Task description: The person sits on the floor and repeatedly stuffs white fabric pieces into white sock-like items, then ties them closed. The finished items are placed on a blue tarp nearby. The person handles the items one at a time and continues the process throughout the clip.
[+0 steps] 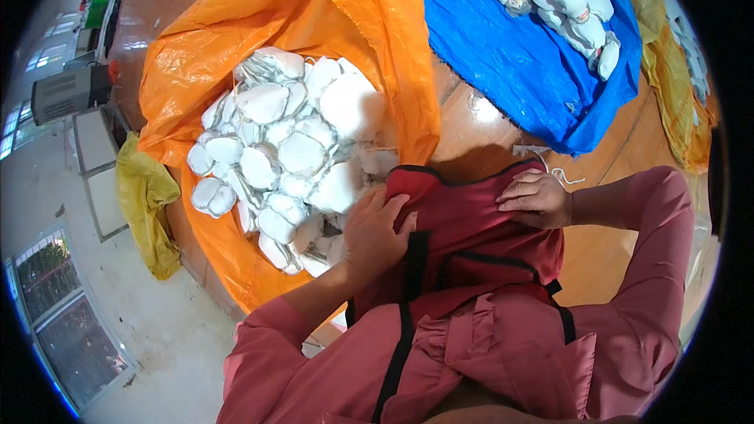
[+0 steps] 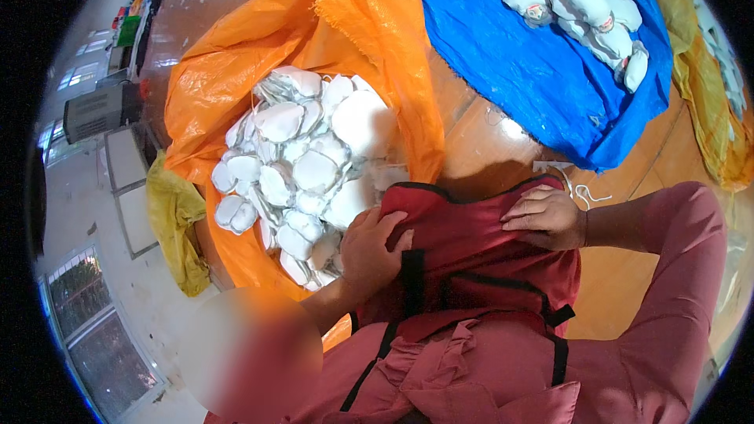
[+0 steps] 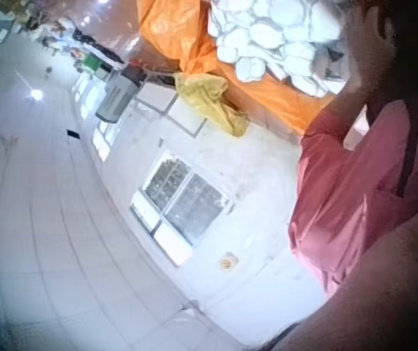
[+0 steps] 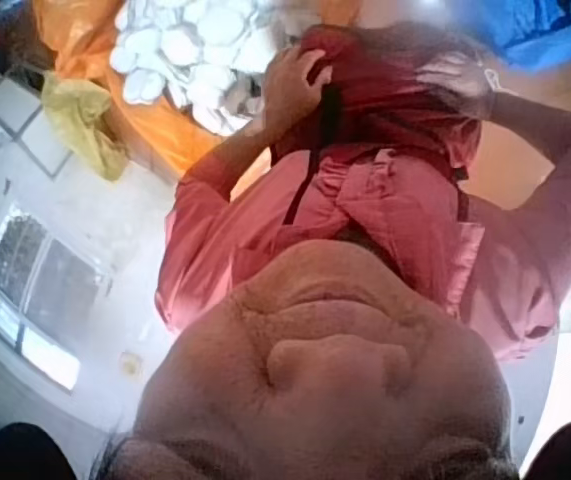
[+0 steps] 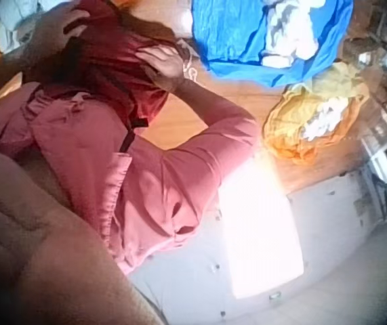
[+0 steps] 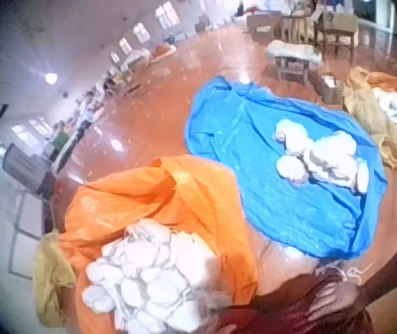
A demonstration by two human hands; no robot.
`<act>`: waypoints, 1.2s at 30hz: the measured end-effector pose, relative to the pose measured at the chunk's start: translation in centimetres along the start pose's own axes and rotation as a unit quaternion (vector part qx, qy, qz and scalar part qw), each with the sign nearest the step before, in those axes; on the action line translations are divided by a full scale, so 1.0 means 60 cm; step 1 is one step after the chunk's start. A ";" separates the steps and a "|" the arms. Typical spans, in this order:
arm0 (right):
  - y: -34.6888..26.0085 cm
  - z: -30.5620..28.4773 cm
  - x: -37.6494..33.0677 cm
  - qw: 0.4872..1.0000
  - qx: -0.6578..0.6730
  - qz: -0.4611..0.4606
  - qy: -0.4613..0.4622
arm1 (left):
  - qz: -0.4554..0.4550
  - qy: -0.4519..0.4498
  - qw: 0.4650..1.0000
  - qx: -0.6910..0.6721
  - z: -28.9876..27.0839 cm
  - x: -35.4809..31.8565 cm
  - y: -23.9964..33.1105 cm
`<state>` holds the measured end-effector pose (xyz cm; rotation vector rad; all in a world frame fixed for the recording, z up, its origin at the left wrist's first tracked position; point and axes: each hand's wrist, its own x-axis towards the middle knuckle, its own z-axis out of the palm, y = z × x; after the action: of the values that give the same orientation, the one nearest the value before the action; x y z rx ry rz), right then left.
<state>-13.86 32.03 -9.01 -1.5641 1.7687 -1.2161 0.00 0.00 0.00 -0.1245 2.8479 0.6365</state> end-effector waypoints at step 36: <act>-0.101 0.348 -0.371 0.836 0.210 0.401 0.311 | -0.242 0.035 0.931 -0.272 0.223 -0.365 -0.267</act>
<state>11.57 47.25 -18.47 -0.0807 1.9935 -1.5640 25.96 -7.97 -13.33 -0.9163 2.4594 1.2837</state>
